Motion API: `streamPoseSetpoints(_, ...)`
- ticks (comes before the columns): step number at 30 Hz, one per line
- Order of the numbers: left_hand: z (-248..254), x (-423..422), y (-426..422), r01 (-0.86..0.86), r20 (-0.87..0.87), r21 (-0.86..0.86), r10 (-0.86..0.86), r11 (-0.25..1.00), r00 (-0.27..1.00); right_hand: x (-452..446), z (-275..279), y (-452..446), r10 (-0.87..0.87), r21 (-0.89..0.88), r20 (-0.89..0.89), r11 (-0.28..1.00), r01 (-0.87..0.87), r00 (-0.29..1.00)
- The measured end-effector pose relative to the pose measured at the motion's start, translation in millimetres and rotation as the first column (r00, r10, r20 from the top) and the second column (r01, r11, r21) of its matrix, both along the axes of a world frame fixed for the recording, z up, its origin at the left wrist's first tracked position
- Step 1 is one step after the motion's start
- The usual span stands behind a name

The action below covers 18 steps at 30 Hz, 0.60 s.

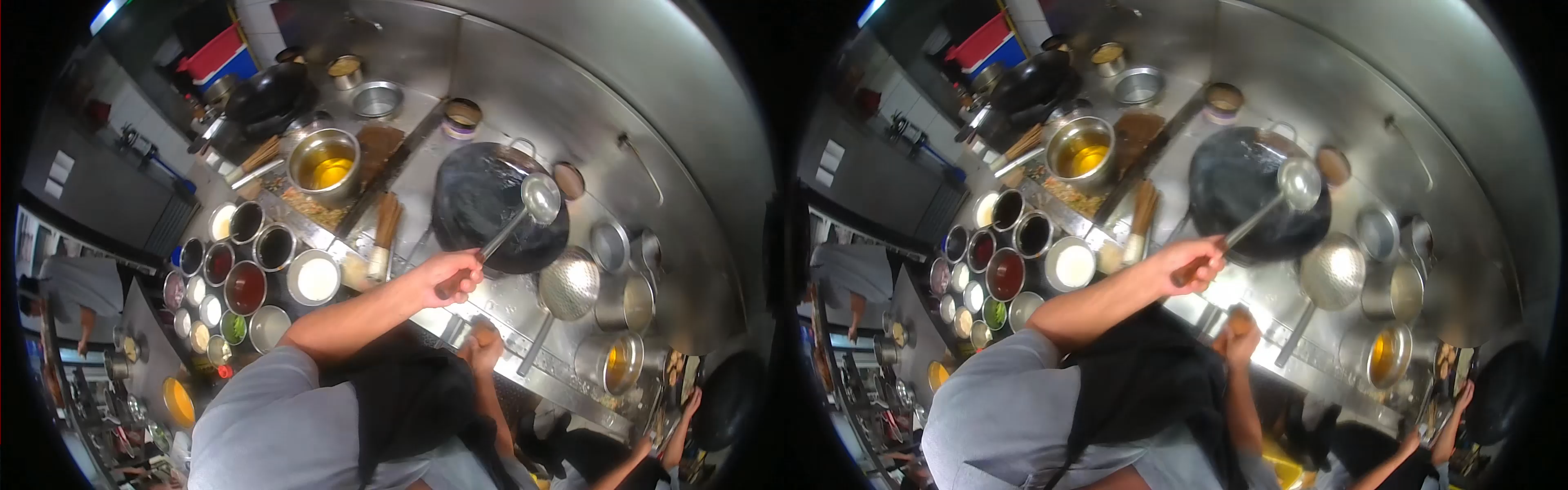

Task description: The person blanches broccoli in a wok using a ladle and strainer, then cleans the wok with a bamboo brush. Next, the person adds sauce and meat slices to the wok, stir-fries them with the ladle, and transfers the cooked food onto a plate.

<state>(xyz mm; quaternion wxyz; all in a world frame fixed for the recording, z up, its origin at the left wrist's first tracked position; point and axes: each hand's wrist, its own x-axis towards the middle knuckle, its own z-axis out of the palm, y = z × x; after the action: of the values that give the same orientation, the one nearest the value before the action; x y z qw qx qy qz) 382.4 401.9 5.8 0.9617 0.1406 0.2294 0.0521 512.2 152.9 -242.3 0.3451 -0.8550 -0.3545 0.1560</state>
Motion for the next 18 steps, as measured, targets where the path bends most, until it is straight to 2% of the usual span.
streamPoseSetpoints(1, 1, -17, 8, 0.009, -0.081, 0.09, -0.001, 0.996, 0.997, -6, 0, 1, -0.104, 0.003, 0.055, 0.995, 0.104, 0.993)
streamPoseSetpoints(2, 2, -31, 16, 0.022, -0.16, 0.176, 0.007, 0.984, 0.987, -7, 1, 4, -0.165, 0.014, 0.328, 0.985, 0.17, 0.93)
streamPoseSetpoints(3, 2, -44, 24, -0.006, -0.16, 0.173, 0.034, 0.985, 0.987, -13, 20, 20, -0.253, 0.123, 0.344, 0.967, 0.224, 0.904)
streamPoseSetpoints(5, 2, -68, 34, 0.057, -0.215, 0.386, 0.03, 0.921, 0.976, -29, 35, 62, -0.145, 0.202, 0.238, 0.975, 0.097, 0.96)
streamPoseSetpoints(6, -3, -76, 40, 0.051, -0.204, 0.441, 0.045, 0.896, 0.978, -49, 72, 99, -0.061, 0.013, -0.173, 0.998, 0.064, 0.983)
streamPoseSetpoints(7, -6, -85, 46, 0.046, -0.209, 0.438, 0.052, 0.898, 0.976, -67, 58, 134, 0.092, 0.065, -0.261, 0.995, -0.077, 0.961)
streamPoseSetpoints(8, -5, -94, 53, 0.079, -0.233, 0.503, 0.046, 0.86, 0.971, -90, 81, 170, 0.286, 0.182, -0.374, 0.955, -0.233, 0.882)
streamPoseSetpoints(9, -3, -102, 60, 0.115, -0.256, 0.563, 0.04, 0.818, 0.966, -104, 24, 206, 0.471, 0.286, -0.306, 0.874, -0.393, 0.827)
streamPoseSetpoints(11, 5, -111, 69, 0.1, -0.27, 0.6, 0.084, 0.793, 0.959, -134, 2, 261, 0.77, 0.266, 0.005, 0.614, -0.743, 0.638)
streamPoseSetpoints(12, 13, -116, 73, 0.136, -0.288, 0.632, 0.068, 0.763, 0.955, -152, -2, 277, 0.794, 0.207, 0.011, 0.593, -0.778, 0.608)
streamPoseSetpoints(15, 25, -122, 80, 0.193, -0.309, 0.689, 0.042, 0.699, 0.95, -184, -25, 307, 0.777, 0.056, -0.062, 0.629, -0.776, 0.626)
streamPoseSetpoints(17, 30, -125, 80, 0.272, -0.411, 0.689, 0.053, 0.672, 0.91, -187, -41, 313, 0.725, 0.05, -0.133, 0.685, -0.727, 0.675)
streamPoseSetpoints(18, 29, -126, 81, 0.246, -0.399, 0.685, 0.07, 0.686, 0.914, -183, -50, 313, 0.689, 0.063, -0.179, 0.72, -0.691, 0.702)
